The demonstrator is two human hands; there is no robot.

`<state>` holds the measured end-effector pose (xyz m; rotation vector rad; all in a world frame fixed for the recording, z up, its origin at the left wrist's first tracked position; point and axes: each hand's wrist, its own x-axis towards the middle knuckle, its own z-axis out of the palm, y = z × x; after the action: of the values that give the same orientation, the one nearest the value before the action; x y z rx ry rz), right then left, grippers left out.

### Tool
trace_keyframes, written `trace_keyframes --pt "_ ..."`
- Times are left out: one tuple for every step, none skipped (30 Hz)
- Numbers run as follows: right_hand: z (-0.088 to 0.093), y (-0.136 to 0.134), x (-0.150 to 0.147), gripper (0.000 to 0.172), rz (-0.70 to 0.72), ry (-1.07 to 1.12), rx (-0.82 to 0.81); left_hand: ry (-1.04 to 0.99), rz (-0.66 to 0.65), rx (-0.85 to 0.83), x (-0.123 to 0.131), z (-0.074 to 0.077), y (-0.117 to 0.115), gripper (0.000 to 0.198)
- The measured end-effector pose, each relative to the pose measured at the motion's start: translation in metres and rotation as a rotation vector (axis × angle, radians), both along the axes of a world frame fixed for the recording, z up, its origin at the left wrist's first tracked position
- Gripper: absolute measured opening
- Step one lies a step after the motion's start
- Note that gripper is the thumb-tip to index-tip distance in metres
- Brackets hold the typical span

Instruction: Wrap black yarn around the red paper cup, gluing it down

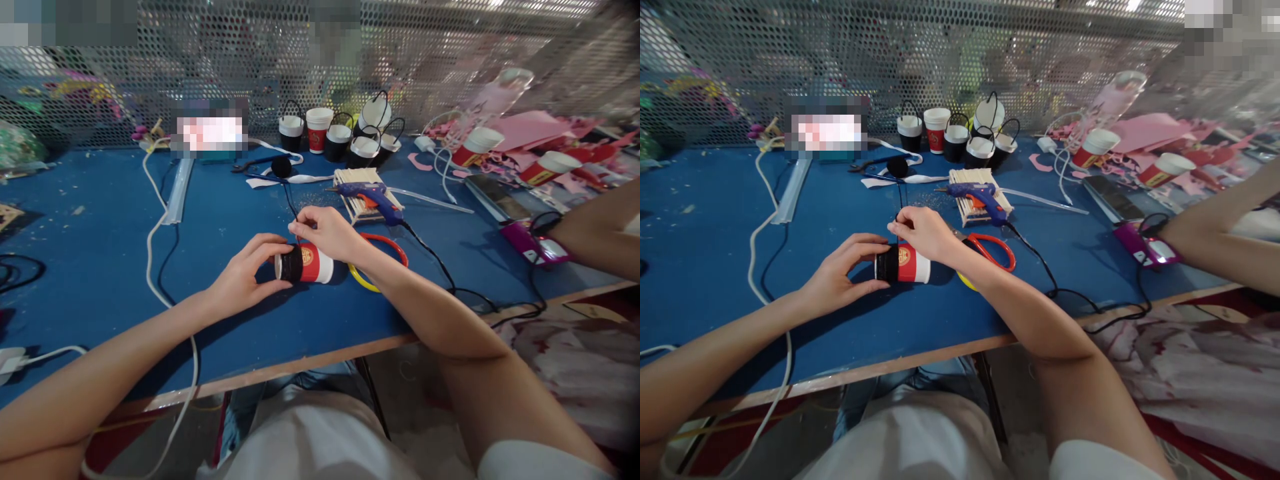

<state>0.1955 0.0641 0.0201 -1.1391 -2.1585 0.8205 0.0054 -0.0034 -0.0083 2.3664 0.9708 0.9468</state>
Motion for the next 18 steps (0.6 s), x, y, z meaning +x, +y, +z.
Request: trace_keyframes --pt "-0.0010 -0.0004 -0.0006 0.023 -0.006 -0.021 0.013 0.011 0.004 -0.004 -0.0003 -0.0003 0.0004 0.045" --pt "-0.0019 -0.0009 -0.0012 0.023 -0.010 -0.036 0.022 0.016 0.007 -0.016 -0.0005 -0.0006 0.0007 0.045" --pt "-0.0024 -0.0013 -0.0016 0.023 -0.013 -0.046 0.030 0.013 0.006 -0.037 -0.0006 -0.0010 0.0010 0.044" --pt "-0.0027 -0.0018 -0.0019 0.024 -0.016 -0.050 0.034 -0.002 0.005 -0.063 -0.0007 -0.0015 0.0012 0.045" --pt "-0.0027 -0.0023 -0.0020 0.024 -0.016 -0.053 0.033 -0.025 0.005 -0.099 -0.0007 -0.0021 0.0015 0.048" --pt "-0.0025 -0.0028 -0.0022 0.024 -0.017 -0.055 0.030 -0.059 0.011 -0.142 -0.0008 -0.0029 0.0018 0.051" --pt "-0.0023 -0.0034 -0.0023 0.024 -0.016 -0.058 0.025 -0.099 0.022 -0.191 -0.0009 -0.0036 0.0021 0.055" --pt "-0.0020 -0.0040 -0.0025 0.023 -0.015 -0.061 0.023 -0.136 0.037 -0.244 -0.0010 -0.0042 0.0025 0.057" --pt "-0.0017 -0.0046 -0.0027 0.023 -0.013 -0.062 0.026 -0.158 0.053 -0.299 -0.0012 -0.0046 0.0029 0.057" --pt "-0.0015 -0.0052 -0.0029 0.023 -0.013 -0.061 0.032 -0.164 0.068 -0.353 -0.0013 -0.0047 0.0032 0.055" --pt "-0.0013 -0.0058 -0.0032 0.022 -0.015 -0.059 0.040 -0.157 0.076 -0.404 -0.0014 -0.0045 0.0034 0.052" --pt "-0.0011 -0.0064 -0.0033 0.022 -0.016 -0.059 0.047 -0.147 0.078 -0.450 -0.0013 -0.0039 0.0034 0.049" --pt "-0.0007 -0.0071 -0.0033 0.022 -0.016 -0.060 0.050 -0.141 0.073 -0.489 -0.0012 -0.0031 0.0031 0.047" --pt "-0.0002 -0.0076 -0.0031 0.023 -0.014 -0.062 0.048 -0.145 0.065 -0.516 -0.0009 -0.0022 0.0027 0.046" --pt "0.0005 -0.0081 -0.0027 0.023 -0.008 -0.063 0.043 -0.156 0.057 -0.527 -0.0006 -0.0013 0.0021 0.046" --pt "0.0014 -0.0085 -0.0021 0.023 -0.001 -0.061 0.039 -0.167 0.053 -0.521 -0.0003 -0.0005 0.0013 0.046" --pt "0.0024 -0.0088 -0.0013 0.023 0.006 -0.054 0.037 -0.169 0.052 -0.501 0.0000 0.0001 0.0005 0.047" --pt "0.0035 -0.0090 -0.0004 0.023 0.011 -0.044 0.038 -0.166 0.053 -0.468 0.0002 0.0006 -0.0004 0.047"
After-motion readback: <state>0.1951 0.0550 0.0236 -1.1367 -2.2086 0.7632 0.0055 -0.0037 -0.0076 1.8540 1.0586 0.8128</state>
